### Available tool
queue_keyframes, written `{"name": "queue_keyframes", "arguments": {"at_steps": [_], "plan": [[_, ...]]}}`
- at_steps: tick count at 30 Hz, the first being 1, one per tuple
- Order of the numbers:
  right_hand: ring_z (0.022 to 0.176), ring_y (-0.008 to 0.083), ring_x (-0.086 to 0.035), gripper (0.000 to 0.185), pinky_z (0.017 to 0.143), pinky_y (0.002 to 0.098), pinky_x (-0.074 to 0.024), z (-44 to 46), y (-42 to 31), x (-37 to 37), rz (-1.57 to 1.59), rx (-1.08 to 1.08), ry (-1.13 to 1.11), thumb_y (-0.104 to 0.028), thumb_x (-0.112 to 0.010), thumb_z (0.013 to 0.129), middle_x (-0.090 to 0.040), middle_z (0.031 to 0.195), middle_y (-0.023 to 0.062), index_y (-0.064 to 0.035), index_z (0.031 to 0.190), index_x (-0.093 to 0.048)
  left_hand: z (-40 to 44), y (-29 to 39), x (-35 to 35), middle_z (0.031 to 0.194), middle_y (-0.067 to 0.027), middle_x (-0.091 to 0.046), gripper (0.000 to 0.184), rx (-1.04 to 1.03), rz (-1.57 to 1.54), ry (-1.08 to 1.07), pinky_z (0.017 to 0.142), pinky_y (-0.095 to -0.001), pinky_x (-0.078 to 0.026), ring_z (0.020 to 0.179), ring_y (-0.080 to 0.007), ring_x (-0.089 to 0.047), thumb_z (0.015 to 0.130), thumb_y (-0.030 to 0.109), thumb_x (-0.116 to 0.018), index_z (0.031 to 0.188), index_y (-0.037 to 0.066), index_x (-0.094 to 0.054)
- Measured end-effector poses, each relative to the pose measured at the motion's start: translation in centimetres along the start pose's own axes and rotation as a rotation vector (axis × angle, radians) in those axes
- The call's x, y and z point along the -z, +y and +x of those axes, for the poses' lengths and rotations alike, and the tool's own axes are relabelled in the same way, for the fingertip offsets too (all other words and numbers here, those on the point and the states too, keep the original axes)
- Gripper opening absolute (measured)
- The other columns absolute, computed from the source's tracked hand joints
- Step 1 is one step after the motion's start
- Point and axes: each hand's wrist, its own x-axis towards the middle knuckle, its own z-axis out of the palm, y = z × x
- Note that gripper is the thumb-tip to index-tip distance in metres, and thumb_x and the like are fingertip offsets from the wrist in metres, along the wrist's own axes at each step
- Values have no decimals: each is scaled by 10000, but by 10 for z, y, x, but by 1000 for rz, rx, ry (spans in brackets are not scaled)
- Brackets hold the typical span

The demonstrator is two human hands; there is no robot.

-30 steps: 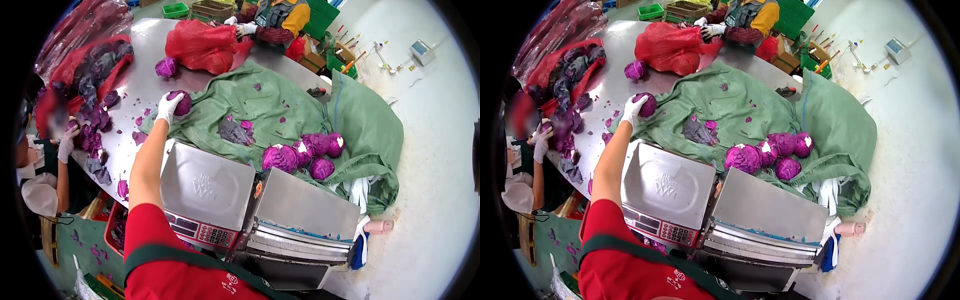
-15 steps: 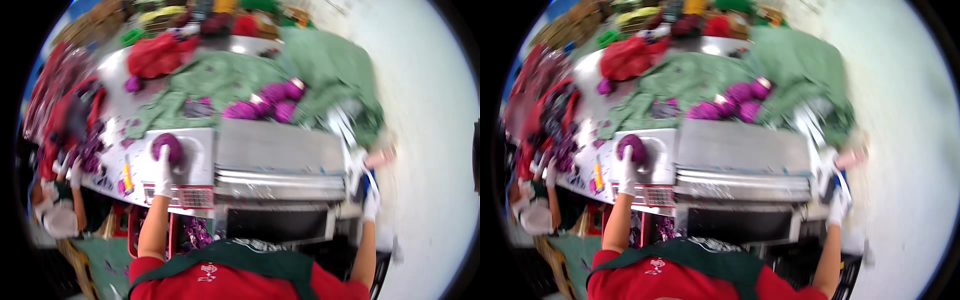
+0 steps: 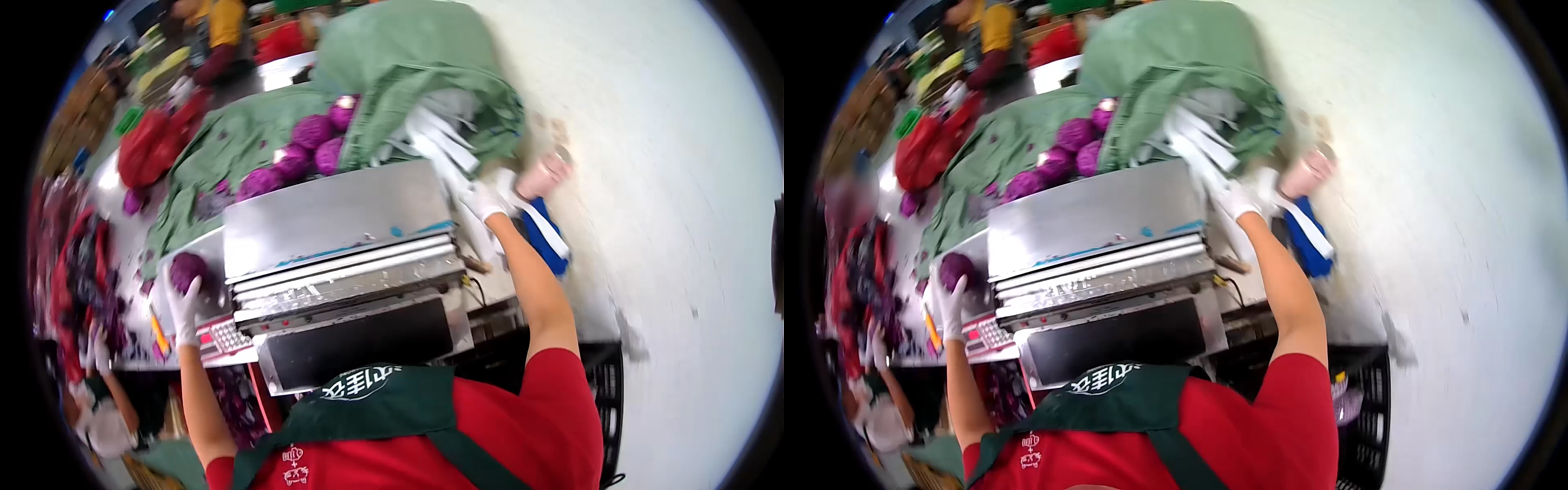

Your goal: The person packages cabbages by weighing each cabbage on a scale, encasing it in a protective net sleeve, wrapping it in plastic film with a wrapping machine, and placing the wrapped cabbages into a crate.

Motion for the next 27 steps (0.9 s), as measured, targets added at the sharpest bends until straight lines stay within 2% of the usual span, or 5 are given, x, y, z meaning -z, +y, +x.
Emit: {"name": "queue_keyframes", "arguments": {"at_steps": [10, 15, 18, 23, 27], "plan": [[1026, 345, -586, 385, 881, 394, -448, 70, 82, -62, 162, 206, 22, -292, -450, 915, -622, 1060, 242, 35, 1026, -621, -20, 45, 9, 1310, -258, -421, 1012, 279, -63, 107, 1032, -415, -369, 1159, -383, -489, 632, 291, -838, 1420, 19, -264], [976, 338, -584, 331, 883, 399, -447, -10, 15, 61, 459, 47, 401, -237, -479, 955, -622, 1000, 223, 53, 1092, -560, -34, 96, -2, 1076, -167, -620, 386, 171, -138, 505, 844, -353, -484, 919, -276, -622, 839, 271, -679, 1134, 33, -607], [878, 277, -592, 315, 810, 357, -472, -51, -14, 58, -13, 876, 313, -199, -510, 944, -628, 952, 188, 56, 1122, -560, -53, 221, -41, 944, -58, -653, 195, 216, -616, 229, 848, -318, -475, 914, -173, -607, 910, 201, -590, 1021, 65, -675], [673, 86, -505, 221, 623, 245, -444, -153, -189, 36, 526, 543, -789, -181, -541, 928, -598, 752, 24, 14, 876, -630, -88, 326, -97, 1023, -50, -613, 296, 320, -1049, -501, 836, -268, -470, 962, -112, -565, 882, 172, -636, 1148, 47, -602], [616, 65, -488, 300, 586, 225, -417, -163, -205, 3, 694, 445, -835, -255, -517, 943, -593, 737, 8, 9, 855, -629, -113, 325, -85, 972, -36, -622, 191, 315, -930, -218, 838, -250, -470, 905, -93, -578, 891, 131, -617, 1039, 12, -628]]}}
